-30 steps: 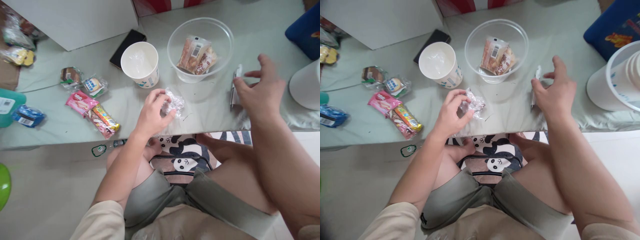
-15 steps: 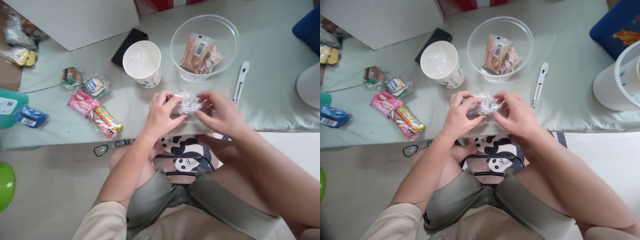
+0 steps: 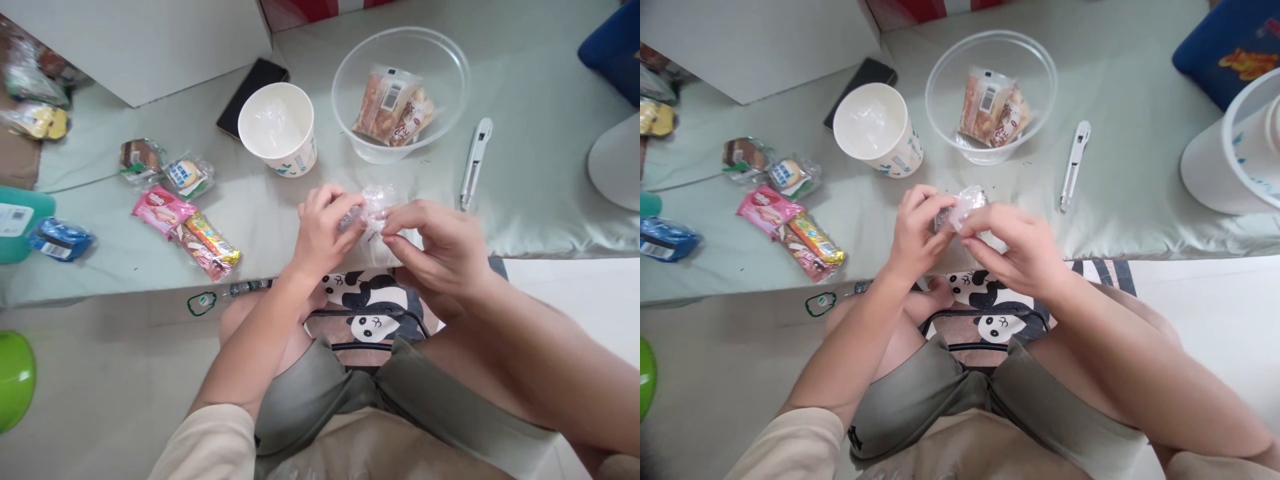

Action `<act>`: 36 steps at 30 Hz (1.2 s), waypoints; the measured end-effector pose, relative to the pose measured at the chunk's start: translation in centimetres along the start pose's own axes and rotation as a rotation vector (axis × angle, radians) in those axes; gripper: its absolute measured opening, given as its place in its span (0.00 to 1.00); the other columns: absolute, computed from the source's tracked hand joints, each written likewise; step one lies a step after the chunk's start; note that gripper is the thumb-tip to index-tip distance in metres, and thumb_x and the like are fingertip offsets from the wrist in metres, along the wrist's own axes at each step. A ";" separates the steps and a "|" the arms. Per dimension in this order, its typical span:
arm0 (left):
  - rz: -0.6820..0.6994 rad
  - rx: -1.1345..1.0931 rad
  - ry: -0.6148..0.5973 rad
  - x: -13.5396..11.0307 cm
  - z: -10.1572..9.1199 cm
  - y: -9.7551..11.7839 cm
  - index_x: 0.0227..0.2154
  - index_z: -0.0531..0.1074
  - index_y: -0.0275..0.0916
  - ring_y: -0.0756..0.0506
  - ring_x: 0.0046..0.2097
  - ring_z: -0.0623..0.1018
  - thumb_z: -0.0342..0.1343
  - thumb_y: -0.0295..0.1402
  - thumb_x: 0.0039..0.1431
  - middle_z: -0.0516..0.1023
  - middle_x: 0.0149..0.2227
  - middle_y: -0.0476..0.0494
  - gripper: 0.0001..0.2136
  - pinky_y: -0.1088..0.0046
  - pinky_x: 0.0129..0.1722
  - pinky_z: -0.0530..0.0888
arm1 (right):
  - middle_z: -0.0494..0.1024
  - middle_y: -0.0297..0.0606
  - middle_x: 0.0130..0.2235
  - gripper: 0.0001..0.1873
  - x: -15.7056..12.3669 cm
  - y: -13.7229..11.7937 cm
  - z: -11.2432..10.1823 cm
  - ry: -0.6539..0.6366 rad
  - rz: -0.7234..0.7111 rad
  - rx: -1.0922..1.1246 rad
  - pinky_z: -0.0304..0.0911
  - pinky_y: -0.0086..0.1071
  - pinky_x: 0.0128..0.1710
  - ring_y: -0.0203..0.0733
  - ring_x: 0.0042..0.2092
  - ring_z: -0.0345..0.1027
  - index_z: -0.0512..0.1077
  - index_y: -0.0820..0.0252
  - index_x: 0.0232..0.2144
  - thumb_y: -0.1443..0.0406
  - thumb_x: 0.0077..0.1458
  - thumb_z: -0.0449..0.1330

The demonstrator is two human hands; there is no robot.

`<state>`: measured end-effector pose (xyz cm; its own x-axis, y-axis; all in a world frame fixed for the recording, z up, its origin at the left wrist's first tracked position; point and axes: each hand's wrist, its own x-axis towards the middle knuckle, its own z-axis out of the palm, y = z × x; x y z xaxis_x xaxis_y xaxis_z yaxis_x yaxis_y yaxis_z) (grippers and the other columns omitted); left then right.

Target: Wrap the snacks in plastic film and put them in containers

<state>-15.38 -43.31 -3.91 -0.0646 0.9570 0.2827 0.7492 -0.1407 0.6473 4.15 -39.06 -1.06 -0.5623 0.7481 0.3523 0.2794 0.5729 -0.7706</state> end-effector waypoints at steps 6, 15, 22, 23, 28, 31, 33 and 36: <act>-0.300 -0.581 0.118 0.3 -0.1 0.4 0.38 0.73 0.44 0.45 0.41 0.80 0.53 0.43 0.67 0.79 0.39 0.45 0.10 0.64 0.46 0.78 | 0.80 0.45 0.52 0.20 0.2 1.7 0.1 0.005 0.026 -0.137 0.70 0.50 0.54 0.54 0.55 0.74 0.70 0.53 0.53 0.61 0.58 0.60; -0.653 -0.758 0.300 0.6 -2.2 -0.7 0.26 0.62 0.42 0.52 0.25 0.69 0.53 0.26 0.48 0.68 0.26 0.52 0.05 0.77 0.23 0.68 | 0.77 0.41 0.42 0.24 0.5 3.5 0.7 -0.134 0.075 -0.290 0.69 0.40 0.40 0.45 0.38 0.72 0.73 0.54 0.58 0.62 0.59 0.58; -0.729 -0.533 0.370 0.4 -4.3 -2.1 0.24 0.65 0.41 0.55 0.20 0.65 0.55 0.25 0.49 0.69 0.23 0.53 0.06 0.79 0.16 0.60 | 0.74 0.42 0.44 0.12 1.0 3.3 1.5 -0.106 0.140 -0.270 0.68 0.38 0.34 0.40 0.33 0.70 0.77 0.55 0.41 0.64 0.53 0.61; -0.745 -0.512 0.366 0.4 -4.5 -2.4 0.23 0.65 0.41 0.55 0.19 0.64 0.56 0.25 0.49 0.69 0.23 0.54 0.06 0.79 0.16 0.59 | 0.74 0.42 0.43 0.09 1.1 3.3 1.4 -0.103 0.142 -0.255 0.68 0.38 0.35 0.40 0.33 0.70 0.76 0.56 0.38 0.64 0.53 0.61; -0.786 -0.311 0.312 0.3 -5.4 -4.7 0.25 0.67 0.42 0.51 0.21 0.67 0.58 0.28 0.52 0.67 0.22 0.53 0.05 0.75 0.19 0.64 | 0.76 0.43 0.44 0.04 1.3 3.4 1.1 -0.119 0.118 -0.227 0.67 0.39 0.37 0.42 0.35 0.71 0.73 0.56 0.33 0.64 0.57 0.58; -0.640 -0.023 0.351 -0.2 -5.8 -5.1 0.31 0.70 0.42 0.45 0.33 0.75 0.63 0.27 0.49 0.71 0.30 0.48 0.08 0.65 0.35 0.76 | 0.76 0.44 0.44 0.08 1.1 3.2 1.3 -0.060 0.023 -0.243 0.67 0.42 0.43 0.48 0.43 0.72 0.74 0.55 0.38 0.59 0.58 0.60; -0.402 0.119 0.422 -0.6 -5.8 -4.2 0.37 0.71 0.42 0.40 0.45 0.76 0.64 0.29 0.50 0.73 0.39 0.44 0.11 0.58 0.50 0.76 | 0.76 0.45 0.43 0.13 1.0 2.9 1.7 -0.065 -0.036 -0.277 0.66 0.44 0.45 0.52 0.45 0.71 0.74 0.55 0.40 0.55 0.56 0.63; -0.131 0.177 0.293 -1.1 -5.1 -1.7 0.38 0.72 0.43 0.37 0.52 0.75 0.60 0.31 0.59 0.73 0.43 0.41 0.05 0.51 0.58 0.71 | 0.76 0.45 0.43 0.12 1.0 2.5 2.4 -0.150 -0.042 -0.312 0.65 0.45 0.44 0.52 0.43 0.70 0.74 0.55 0.39 0.56 0.57 0.63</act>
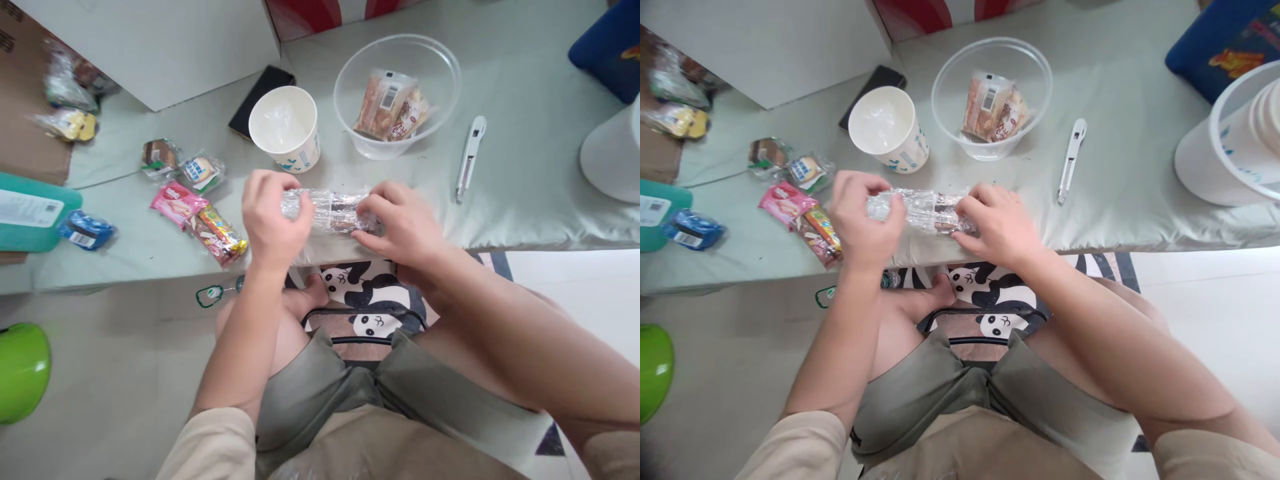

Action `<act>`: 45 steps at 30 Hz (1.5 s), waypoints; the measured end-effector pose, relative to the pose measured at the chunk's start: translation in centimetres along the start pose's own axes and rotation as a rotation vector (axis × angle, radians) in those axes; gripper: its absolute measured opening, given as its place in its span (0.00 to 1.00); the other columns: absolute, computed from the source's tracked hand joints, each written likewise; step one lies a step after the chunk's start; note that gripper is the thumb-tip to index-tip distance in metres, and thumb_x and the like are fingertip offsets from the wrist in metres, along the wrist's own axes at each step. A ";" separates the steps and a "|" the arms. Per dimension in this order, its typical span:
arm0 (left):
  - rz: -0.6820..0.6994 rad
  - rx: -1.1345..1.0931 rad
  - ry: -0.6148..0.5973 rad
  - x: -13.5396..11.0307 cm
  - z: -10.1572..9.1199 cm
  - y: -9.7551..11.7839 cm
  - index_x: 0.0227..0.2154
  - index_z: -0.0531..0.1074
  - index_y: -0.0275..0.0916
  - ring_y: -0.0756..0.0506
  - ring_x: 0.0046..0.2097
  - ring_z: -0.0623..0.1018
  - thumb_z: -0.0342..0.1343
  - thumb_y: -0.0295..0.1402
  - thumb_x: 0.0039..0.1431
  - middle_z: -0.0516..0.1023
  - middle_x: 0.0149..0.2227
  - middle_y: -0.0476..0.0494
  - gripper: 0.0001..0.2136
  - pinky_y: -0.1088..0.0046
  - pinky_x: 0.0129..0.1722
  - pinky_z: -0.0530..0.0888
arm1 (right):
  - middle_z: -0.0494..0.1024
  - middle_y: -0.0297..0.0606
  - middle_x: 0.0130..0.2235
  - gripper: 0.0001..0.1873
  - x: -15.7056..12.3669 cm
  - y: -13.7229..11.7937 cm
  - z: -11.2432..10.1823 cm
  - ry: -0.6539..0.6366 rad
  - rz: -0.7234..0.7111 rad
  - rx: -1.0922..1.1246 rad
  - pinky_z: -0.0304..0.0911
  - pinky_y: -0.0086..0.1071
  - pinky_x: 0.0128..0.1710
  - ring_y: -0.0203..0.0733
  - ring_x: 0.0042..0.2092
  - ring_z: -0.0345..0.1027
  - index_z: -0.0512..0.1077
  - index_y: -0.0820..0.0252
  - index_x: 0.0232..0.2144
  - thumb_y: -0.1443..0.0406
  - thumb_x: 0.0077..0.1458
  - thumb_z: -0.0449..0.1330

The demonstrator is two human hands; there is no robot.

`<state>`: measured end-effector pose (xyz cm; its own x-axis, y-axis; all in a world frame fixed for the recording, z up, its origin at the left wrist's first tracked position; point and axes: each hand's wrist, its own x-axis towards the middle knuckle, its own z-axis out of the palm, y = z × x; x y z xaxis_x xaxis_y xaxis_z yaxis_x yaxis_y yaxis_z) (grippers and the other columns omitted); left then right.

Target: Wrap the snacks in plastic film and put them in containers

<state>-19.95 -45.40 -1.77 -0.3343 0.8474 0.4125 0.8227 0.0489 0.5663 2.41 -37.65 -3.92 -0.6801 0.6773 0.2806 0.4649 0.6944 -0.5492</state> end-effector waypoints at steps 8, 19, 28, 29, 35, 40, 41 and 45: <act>0.220 -0.033 -0.431 -0.3 2.0 1.8 0.42 0.76 0.40 0.42 0.46 0.78 0.57 0.31 0.61 0.77 0.44 0.41 0.08 0.63 0.49 0.76 | 0.78 0.43 0.42 0.05 0.0 0.1 -0.2 -0.060 0.055 0.106 0.68 0.41 0.43 0.48 0.43 0.73 0.72 0.55 0.34 0.60 0.60 0.60; 0.123 -0.208 -0.525 1.2 2.3 0.3 0.39 0.75 0.40 0.49 0.34 0.73 0.63 0.31 0.58 0.73 0.42 0.46 0.07 0.68 0.40 0.75 | 0.82 0.41 0.46 0.05 -0.4 -0.2 -0.6 -0.044 0.058 0.077 0.70 0.40 0.42 0.47 0.44 0.77 0.72 0.53 0.34 0.62 0.63 0.57; 0.106 -0.251 -0.608 1.2 1.8 0.0 0.44 0.76 0.42 0.52 0.33 0.72 0.61 0.24 0.56 0.73 0.46 0.46 0.13 0.72 0.38 0.75 | 0.82 0.42 0.47 0.05 -0.7 -0.8 -0.3 -0.015 0.079 0.079 0.69 0.39 0.41 0.47 0.44 0.78 0.73 0.55 0.33 0.64 0.61 0.57; 0.101 -0.244 -0.618 1.2 1.8 -0.1 0.44 0.76 0.42 0.52 0.33 0.72 0.62 0.25 0.56 0.73 0.46 0.47 0.12 0.72 0.38 0.74 | 0.83 0.42 0.46 0.04 -0.7 -0.9 -0.4 -0.005 0.095 0.114 0.69 0.40 0.41 0.48 0.45 0.78 0.73 0.55 0.32 0.64 0.60 0.58; 0.088 -0.207 -0.644 1.4 1.5 -0.1 0.43 0.74 0.41 0.51 0.36 0.72 0.62 0.24 0.55 0.73 0.43 0.48 0.13 0.73 0.39 0.73 | 0.83 0.40 0.38 0.04 -0.1 -1.1 -1.8 0.084 0.365 0.279 0.68 0.40 0.38 0.47 0.39 0.77 0.67 0.55 0.26 0.67 0.52 0.57; 0.060 -0.185 -0.639 1.5 1.4 -0.1 0.40 0.74 0.40 0.52 0.34 0.71 0.62 0.25 0.54 0.71 0.41 0.48 0.10 0.73 0.39 0.73 | 0.65 0.32 0.18 0.10 0.4 -0.4 -4.9 -0.003 0.778 -0.072 0.56 0.38 0.28 0.40 0.23 0.57 0.63 0.53 0.19 0.70 0.47 0.59; 0.060 -0.184 -0.638 1.5 1.4 -0.1 0.40 0.74 0.40 0.52 0.34 0.70 0.62 0.25 0.55 0.72 0.42 0.48 0.10 0.73 0.39 0.73 | 0.64 0.32 0.17 0.11 0.4 -0.3 -5.3 0.002 0.798 -0.134 0.56 0.39 0.29 0.40 0.23 0.57 0.63 0.53 0.20 0.69 0.48 0.60; 0.109 -0.167 -0.640 1.7 1.4 0.4 0.41 0.73 0.40 0.50 0.36 0.72 0.65 0.29 0.54 0.73 0.44 0.47 0.12 0.71 0.41 0.73 | 0.78 0.39 0.34 0.10 0.2 -0.3 -4.8 0.135 0.589 -0.045 0.65 0.42 0.36 0.45 0.34 0.71 0.70 0.54 0.39 0.61 0.53 0.62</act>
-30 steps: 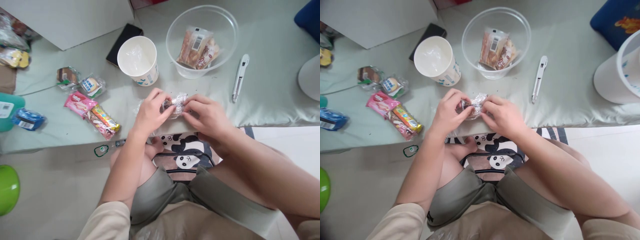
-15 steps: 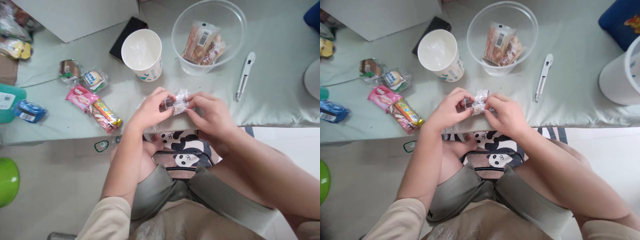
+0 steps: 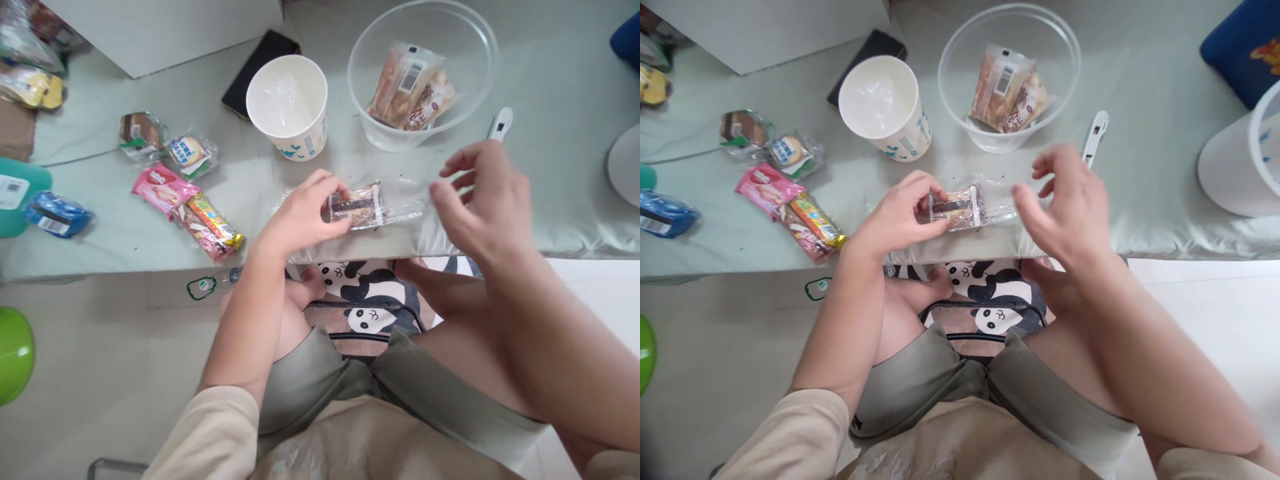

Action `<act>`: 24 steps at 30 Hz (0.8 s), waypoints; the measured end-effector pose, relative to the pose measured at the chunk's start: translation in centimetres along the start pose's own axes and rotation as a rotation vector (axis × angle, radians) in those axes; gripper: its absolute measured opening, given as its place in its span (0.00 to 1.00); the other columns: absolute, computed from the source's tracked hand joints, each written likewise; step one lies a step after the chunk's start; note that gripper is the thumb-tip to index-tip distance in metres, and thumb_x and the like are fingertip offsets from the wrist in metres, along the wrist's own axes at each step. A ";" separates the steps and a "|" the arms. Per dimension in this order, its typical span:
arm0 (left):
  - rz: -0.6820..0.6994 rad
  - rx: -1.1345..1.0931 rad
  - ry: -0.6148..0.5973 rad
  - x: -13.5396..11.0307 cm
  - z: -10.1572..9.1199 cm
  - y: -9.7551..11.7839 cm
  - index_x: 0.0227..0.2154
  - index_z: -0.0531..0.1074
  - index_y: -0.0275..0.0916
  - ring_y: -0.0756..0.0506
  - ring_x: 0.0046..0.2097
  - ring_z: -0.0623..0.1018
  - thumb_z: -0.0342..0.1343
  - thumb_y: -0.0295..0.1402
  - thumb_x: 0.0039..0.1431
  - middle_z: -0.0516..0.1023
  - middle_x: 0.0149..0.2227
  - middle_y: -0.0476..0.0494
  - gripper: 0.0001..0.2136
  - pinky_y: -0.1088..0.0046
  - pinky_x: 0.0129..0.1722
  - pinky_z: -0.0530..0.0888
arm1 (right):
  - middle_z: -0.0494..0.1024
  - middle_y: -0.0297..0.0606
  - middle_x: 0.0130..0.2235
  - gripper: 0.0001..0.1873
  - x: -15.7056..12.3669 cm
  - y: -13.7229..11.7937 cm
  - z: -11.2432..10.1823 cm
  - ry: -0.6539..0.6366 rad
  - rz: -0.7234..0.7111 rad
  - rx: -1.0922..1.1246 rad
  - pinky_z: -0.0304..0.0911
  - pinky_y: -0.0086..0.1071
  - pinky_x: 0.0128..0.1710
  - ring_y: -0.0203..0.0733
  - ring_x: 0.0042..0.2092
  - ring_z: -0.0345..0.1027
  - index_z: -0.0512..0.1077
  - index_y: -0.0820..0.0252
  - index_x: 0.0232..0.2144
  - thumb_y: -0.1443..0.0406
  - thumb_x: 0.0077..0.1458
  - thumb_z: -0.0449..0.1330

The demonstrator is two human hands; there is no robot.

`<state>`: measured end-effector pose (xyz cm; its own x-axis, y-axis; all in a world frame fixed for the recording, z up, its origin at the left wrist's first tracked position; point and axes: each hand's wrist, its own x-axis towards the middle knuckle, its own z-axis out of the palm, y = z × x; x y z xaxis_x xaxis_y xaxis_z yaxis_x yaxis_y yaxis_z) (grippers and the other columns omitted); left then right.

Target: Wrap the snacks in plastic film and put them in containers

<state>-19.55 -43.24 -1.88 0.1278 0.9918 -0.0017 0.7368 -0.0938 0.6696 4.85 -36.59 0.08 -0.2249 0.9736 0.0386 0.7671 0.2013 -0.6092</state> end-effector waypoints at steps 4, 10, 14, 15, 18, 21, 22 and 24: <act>0.014 0.071 -0.038 0.1 0.1 0.4 0.45 0.73 0.41 0.45 0.43 0.75 0.70 0.34 0.51 0.74 0.47 0.46 0.19 0.68 0.46 0.74 | 0.77 0.33 0.31 0.23 -0.1 -0.6 1.6 -0.170 -0.071 0.081 0.65 0.40 0.36 0.44 0.32 0.72 0.68 0.56 0.52 0.61 0.54 0.62; -0.066 0.116 -0.051 -0.1 0.1 0.1 0.46 0.72 0.42 0.45 0.44 0.77 0.68 0.33 0.53 0.75 0.46 0.46 0.18 0.68 0.46 0.75 | 0.65 0.26 0.19 0.17 0.6 -0.2 0.9 -0.181 0.116 0.243 0.57 0.35 0.26 0.39 0.21 0.61 0.71 0.53 0.47 0.69 0.54 0.55; -0.070 0.098 -0.042 -0.3 -0.1 0.0 0.47 0.73 0.42 0.45 0.44 0.77 0.69 0.34 0.54 0.75 0.47 0.47 0.18 0.67 0.49 0.75 | 0.68 0.27 0.18 0.18 0.6 0.1 0.0 -0.171 0.296 0.259 0.56 0.34 0.25 0.40 0.22 0.63 0.72 0.53 0.46 0.71 0.52 0.56; -0.064 0.095 -0.040 -0.3 -0.1 0.0 0.47 0.73 0.42 0.45 0.44 0.77 0.69 0.34 0.54 0.75 0.47 0.47 0.18 0.67 0.49 0.75 | 0.67 0.27 0.18 0.18 0.6 0.2 -0.1 -0.141 0.305 0.218 0.57 0.35 0.26 0.40 0.22 0.62 0.73 0.52 0.45 0.71 0.52 0.56; -0.020 0.071 -0.017 -0.5 -0.3 -0.2 0.46 0.74 0.42 0.45 0.46 0.77 0.68 0.32 0.54 0.75 0.49 0.45 0.17 0.66 0.50 0.76 | 0.66 0.26 0.19 0.18 0.7 0.8 -0.4 0.029 0.195 0.015 0.61 0.38 0.33 0.39 0.24 0.61 0.72 0.53 0.45 0.72 0.53 0.56; 0.037 0.044 0.049 -0.5 -0.5 -0.5 0.40 0.76 0.40 0.45 0.48 0.78 0.63 0.29 0.58 0.75 0.51 0.43 0.08 0.66 0.51 0.76 | 0.69 0.31 0.24 0.17 1.0 1.6 -0.4 0.216 0.016 -0.117 0.64 0.42 0.41 0.42 0.29 0.66 0.72 0.55 0.46 0.70 0.53 0.56; 0.051 0.040 0.081 -0.5 -0.5 -0.6 0.37 0.76 0.40 0.45 0.49 0.78 0.61 0.28 0.59 0.75 0.51 0.43 0.04 0.67 0.51 0.76 | 0.71 0.33 0.27 0.16 1.0 1.9 -0.2 0.274 -0.060 -0.129 0.64 0.43 0.42 0.43 0.32 0.68 0.72 0.56 0.45 0.69 0.53 0.56; 0.072 0.030 0.148 -0.5 -0.6 -0.8 0.33 0.75 0.40 0.45 0.48 0.78 0.58 0.27 0.60 0.76 0.49 0.43 0.02 0.66 0.51 0.76 | 0.74 0.39 0.32 0.14 1.0 2.2 0.2 0.337 -0.281 -0.113 0.67 0.44 0.42 0.47 0.37 0.71 0.72 0.57 0.43 0.64 0.53 0.57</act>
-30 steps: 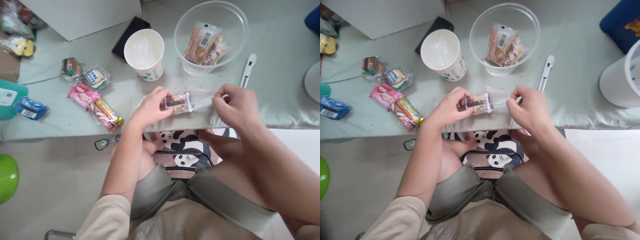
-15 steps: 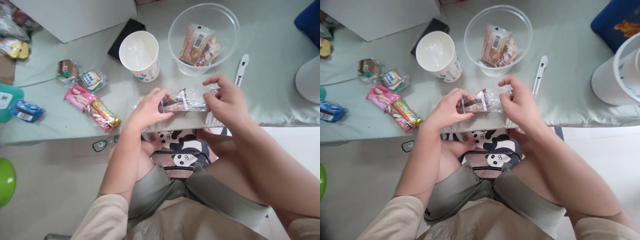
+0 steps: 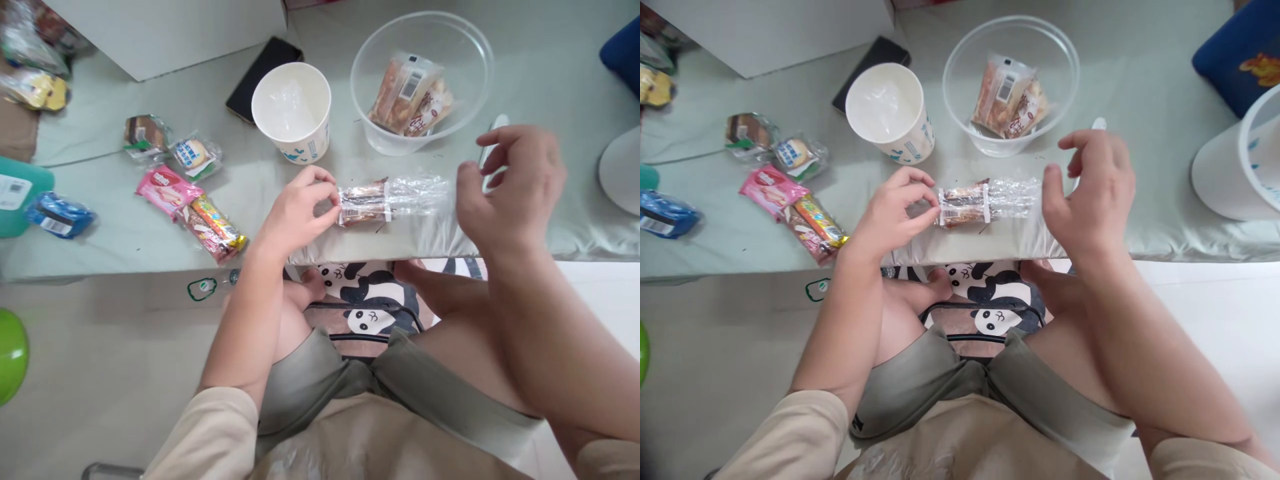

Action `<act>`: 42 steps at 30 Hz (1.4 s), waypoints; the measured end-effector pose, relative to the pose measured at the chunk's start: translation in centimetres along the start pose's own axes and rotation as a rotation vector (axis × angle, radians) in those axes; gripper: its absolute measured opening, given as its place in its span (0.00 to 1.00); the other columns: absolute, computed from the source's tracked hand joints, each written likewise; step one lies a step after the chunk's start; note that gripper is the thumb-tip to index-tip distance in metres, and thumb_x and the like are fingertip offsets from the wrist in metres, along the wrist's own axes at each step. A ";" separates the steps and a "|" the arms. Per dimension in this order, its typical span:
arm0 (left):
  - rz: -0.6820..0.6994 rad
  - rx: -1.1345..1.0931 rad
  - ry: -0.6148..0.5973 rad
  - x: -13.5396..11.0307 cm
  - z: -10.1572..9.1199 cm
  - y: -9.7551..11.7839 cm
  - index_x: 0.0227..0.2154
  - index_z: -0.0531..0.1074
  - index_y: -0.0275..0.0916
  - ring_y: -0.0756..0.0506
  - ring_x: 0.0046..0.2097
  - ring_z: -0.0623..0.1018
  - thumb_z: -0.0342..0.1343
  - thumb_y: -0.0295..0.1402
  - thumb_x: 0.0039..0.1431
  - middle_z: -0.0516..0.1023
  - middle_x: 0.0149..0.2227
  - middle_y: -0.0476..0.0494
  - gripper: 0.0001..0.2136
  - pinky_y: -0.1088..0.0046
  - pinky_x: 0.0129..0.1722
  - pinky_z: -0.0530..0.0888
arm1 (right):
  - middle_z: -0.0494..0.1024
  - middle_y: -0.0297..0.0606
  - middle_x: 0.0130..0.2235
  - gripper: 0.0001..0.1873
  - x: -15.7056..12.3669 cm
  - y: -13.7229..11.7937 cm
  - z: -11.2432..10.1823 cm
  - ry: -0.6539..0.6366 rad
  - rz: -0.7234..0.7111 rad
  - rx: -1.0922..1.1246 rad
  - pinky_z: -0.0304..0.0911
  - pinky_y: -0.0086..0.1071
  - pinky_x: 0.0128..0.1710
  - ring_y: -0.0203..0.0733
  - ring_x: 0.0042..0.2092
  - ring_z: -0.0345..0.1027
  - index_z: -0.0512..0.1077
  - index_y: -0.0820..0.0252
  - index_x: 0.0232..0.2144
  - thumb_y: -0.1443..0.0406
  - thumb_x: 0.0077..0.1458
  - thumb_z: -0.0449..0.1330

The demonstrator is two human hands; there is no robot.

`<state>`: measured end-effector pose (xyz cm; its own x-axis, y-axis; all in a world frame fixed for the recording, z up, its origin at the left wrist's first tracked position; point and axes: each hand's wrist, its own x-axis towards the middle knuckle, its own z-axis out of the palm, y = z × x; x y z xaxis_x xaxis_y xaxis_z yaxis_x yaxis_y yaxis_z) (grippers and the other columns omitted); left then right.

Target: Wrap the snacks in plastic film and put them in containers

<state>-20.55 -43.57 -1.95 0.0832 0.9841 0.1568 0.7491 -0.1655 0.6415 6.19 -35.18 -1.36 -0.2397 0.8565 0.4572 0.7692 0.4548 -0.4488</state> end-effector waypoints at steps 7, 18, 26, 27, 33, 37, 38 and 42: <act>-0.046 -0.068 0.186 0.0 -0.1 0.4 0.33 0.72 0.43 0.49 0.36 0.78 0.55 0.30 0.64 0.78 0.34 0.49 0.03 0.70 0.39 0.76 | 0.82 0.46 0.45 0.14 -1.0 -1.4 1.0 -0.152 -0.329 0.122 0.69 0.49 0.46 0.54 0.47 0.77 0.75 0.55 0.45 0.58 0.58 0.61; -0.224 0.094 0.329 0.4 -1.0 -0.2 0.38 0.72 0.46 0.49 0.31 0.75 0.51 0.49 0.69 0.71 0.26 0.51 0.14 0.71 0.31 0.70 | 0.76 0.43 0.34 0.08 -0.1 -1.3 -0.4 0.254 0.044 0.266 0.68 0.43 0.35 0.47 0.34 0.70 0.73 0.54 0.38 0.62 0.65 0.54; -0.209 0.101 0.373 1.0 -3.2 0.1 0.37 0.73 0.47 0.48 0.30 0.74 0.51 0.47 0.70 0.67 0.22 0.52 0.12 0.69 0.29 0.66 | 0.78 0.53 0.55 0.27 -2.1 -3.9 2.3 -0.348 -0.378 0.113 0.67 0.52 0.52 0.60 0.55 0.72 0.68 0.60 0.61 0.60 0.61 0.58; -0.220 0.096 0.358 1.0 -3.4 -0.1 0.37 0.73 0.48 0.48 0.29 0.73 0.51 0.47 0.70 0.67 0.21 0.52 0.12 0.69 0.28 0.66 | 0.80 0.52 0.53 0.29 -2.1 -3.8 2.6 -0.377 -0.343 0.083 0.66 0.52 0.53 0.61 0.54 0.72 0.66 0.61 0.63 0.60 0.60 0.58; -0.255 0.120 0.338 0.8 -3.8 -1.2 0.36 0.72 0.48 0.47 0.29 0.72 0.52 0.49 0.69 0.65 0.19 0.53 0.12 0.68 0.28 0.64 | 0.79 0.39 0.31 0.14 -2.0 -2.6 1.7 -0.494 -0.517 0.075 0.62 0.43 0.47 0.47 0.38 0.71 0.76 0.53 0.40 0.69 0.62 0.51; -0.290 0.155 0.324 0.9 -3.8 -1.4 0.35 0.71 0.48 0.47 0.30 0.73 0.53 0.45 0.69 0.67 0.22 0.53 0.10 0.67 0.31 0.65 | 0.77 0.35 0.27 0.15 -1.8 -2.0 0.1 -0.662 -0.674 0.113 0.58 0.43 0.51 0.42 0.35 0.70 0.75 0.52 0.29 0.65 0.64 0.51; -0.303 0.157 0.323 0.9 -3.8 -1.5 0.35 0.71 0.48 0.48 0.30 0.72 0.53 0.44 0.69 0.67 0.23 0.53 0.09 0.67 0.31 0.64 | 0.77 0.34 0.27 0.15 -1.7 -2.0 -0.2 -0.725 -0.680 0.117 0.57 0.44 0.52 0.41 0.34 0.70 0.76 0.53 0.29 0.63 0.65 0.52; -0.370 0.178 0.363 1.1 -3.8 -1.8 0.35 0.69 0.47 0.48 0.30 0.70 0.53 0.39 0.70 0.66 0.24 0.53 0.06 0.65 0.32 0.64 | 0.72 0.33 0.20 0.21 -1.8 -1.9 -1.0 -0.833 -0.603 0.051 0.56 0.38 0.37 0.36 0.24 0.60 0.75 0.54 0.26 0.57 0.67 0.50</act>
<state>-24.27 -42.43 -0.11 -0.4158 0.8839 0.2140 0.7876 0.2322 0.5708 5.76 -37.84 -0.61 -0.9271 0.3712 -0.0519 0.3638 0.8582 -0.3621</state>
